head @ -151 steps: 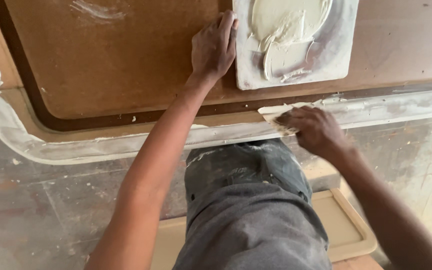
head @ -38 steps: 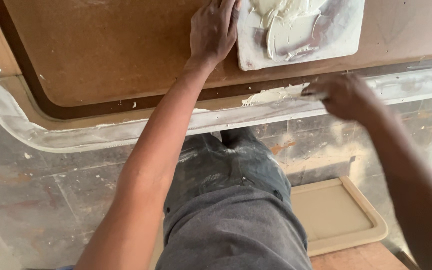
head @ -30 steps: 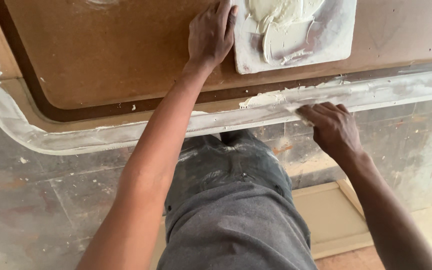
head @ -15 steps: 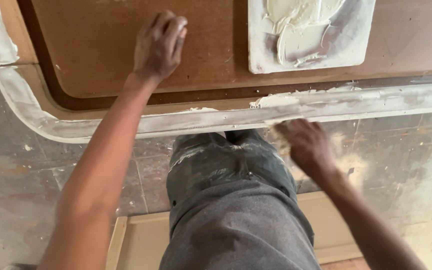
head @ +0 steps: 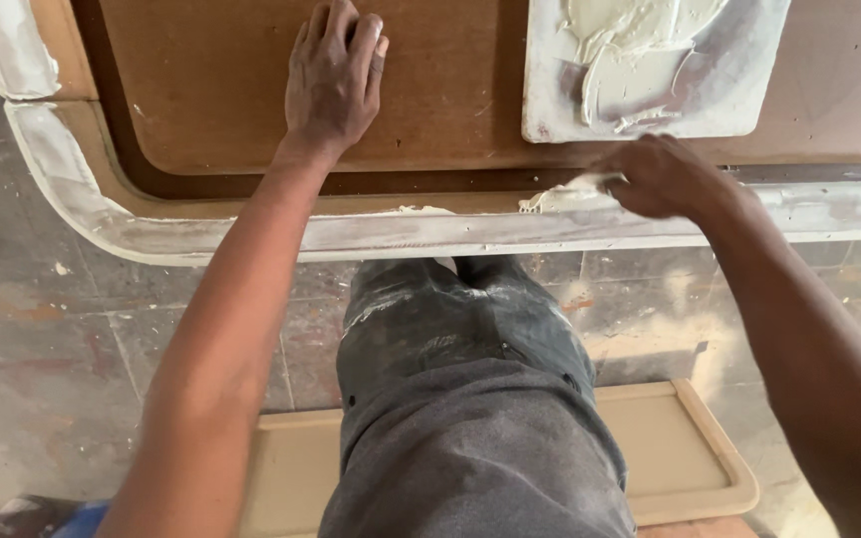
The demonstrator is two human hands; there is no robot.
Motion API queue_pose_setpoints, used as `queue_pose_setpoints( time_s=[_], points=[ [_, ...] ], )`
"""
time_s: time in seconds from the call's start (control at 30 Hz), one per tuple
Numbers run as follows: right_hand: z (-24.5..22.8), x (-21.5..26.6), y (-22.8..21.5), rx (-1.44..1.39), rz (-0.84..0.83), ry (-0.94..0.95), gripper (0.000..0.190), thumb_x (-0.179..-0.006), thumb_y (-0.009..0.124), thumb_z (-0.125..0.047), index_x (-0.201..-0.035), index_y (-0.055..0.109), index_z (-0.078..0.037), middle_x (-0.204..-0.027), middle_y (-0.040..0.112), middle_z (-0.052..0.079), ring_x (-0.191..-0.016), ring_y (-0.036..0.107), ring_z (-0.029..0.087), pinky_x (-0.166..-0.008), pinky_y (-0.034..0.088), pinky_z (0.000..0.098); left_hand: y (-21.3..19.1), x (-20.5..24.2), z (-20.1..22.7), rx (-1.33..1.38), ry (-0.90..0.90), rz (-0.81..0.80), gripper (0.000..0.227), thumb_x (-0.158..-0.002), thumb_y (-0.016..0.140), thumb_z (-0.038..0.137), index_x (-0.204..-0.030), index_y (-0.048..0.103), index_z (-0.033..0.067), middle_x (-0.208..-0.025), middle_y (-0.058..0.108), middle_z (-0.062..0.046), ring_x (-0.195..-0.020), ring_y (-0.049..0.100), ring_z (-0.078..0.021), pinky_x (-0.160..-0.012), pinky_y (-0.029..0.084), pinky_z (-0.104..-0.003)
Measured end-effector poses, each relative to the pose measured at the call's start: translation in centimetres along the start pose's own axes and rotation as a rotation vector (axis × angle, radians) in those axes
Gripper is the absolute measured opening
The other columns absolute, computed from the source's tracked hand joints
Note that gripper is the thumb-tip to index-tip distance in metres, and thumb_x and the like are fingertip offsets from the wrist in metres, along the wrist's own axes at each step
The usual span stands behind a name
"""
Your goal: The person applies putty to the seams of a wooden structure using a small spreader, smoothing the compound into the gaps and wiping away excess.
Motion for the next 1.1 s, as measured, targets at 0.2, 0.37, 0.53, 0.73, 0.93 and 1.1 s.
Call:
queue_pose_setpoints(
  time_s=[0.2,0.37,0.53,0.73,0.93,1.1],
  points=[
    [-3.2,6.8,2.1,-0.061,0.206,-0.034,0.049,-0.098,0.039,0.006,-0.121,0.074,-0.02,-0.127,0.074,0.002,-0.103,0.073,0.022,-0.056,0.059,0.038,0.1,-0.1,0.0,-0.032,0.0,0.028,0.014,-0.115,0.053,0.02,-0.119,0.057,0.0073,-0.106,0.052,-0.01,-0.098,0.056,-0.0274,-0.087,0.049,-0.044],
    [-6.7,6.0,1.6,-0.112,0.576,-0.169,0.04,-0.104,0.045,0.004,-0.123,0.073,-0.016,-0.127,0.074,0.001,-0.12,0.07,0.026,-0.074,0.06,0.0362,0.2,-0.1,0.0,-0.036,0.004,0.008,0.016,-0.115,0.053,0.02,-0.123,0.057,0.0064,-0.107,0.052,-0.01,-0.097,0.056,-0.0273,-0.086,0.049,-0.044],
    [-12.5,6.1,5.7,0.024,0.582,-0.187,0.054,-0.088,0.044,0.011,-0.131,0.069,-0.01,-0.128,0.072,0.01,-0.108,0.069,0.025,-0.094,0.058,0.0406,0.0,-0.2,-0.2,0.028,-0.027,0.023,0.016,-0.115,0.054,0.02,-0.123,0.057,0.0065,-0.105,0.052,-0.01,-0.096,0.056,-0.0277,-0.085,0.049,-0.044],
    [-9.7,7.2,3.7,-0.036,0.508,-0.129,0.048,-0.094,0.041,0.009,-0.12,0.073,-0.014,-0.117,0.077,0.006,-0.088,0.072,0.019,-0.062,0.057,0.0361,0.1,-0.2,0.0,0.004,-0.009,0.041,0.014,-0.116,0.054,0.02,-0.12,0.056,0.0076,-0.105,0.052,-0.009,-0.096,0.055,-0.0272,-0.084,0.05,-0.044],
    [-5.3,-1.9,1.2,0.024,0.142,-0.154,0.034,-0.099,0.05,-0.011,-0.123,0.073,-0.015,-0.11,0.077,0.011,-0.07,0.071,0.019,-0.064,0.062,0.0355,0.3,-0.2,-0.1,-0.004,-0.013,0.02,0.013,-0.116,0.053,0.02,-0.119,0.056,0.0075,-0.103,0.051,-0.008,-0.095,0.055,-0.0259,-0.082,0.049,-0.044],
    [-3.8,-3.1,1.3,-0.041,-0.041,-0.028,0.031,-0.1,0.055,-0.02,-0.126,0.072,-0.016,-0.111,0.078,0.009,-0.088,0.072,0.022,-0.088,0.055,0.0439,0.0,0.1,-0.1,0.038,0.014,0.081,0.021,-0.112,0.049,0.016,-0.13,0.056,0.0057,-0.11,0.055,-0.008,-0.1,0.057,-0.0272,-0.084,0.049,-0.044]
  ],
)
Point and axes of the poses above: each hand's wrist, its own x-axis away from the middle knuckle, its own y-axis out of the palm, z = x × y, the point moved 4 cm from there along -x, towards the middle knuckle
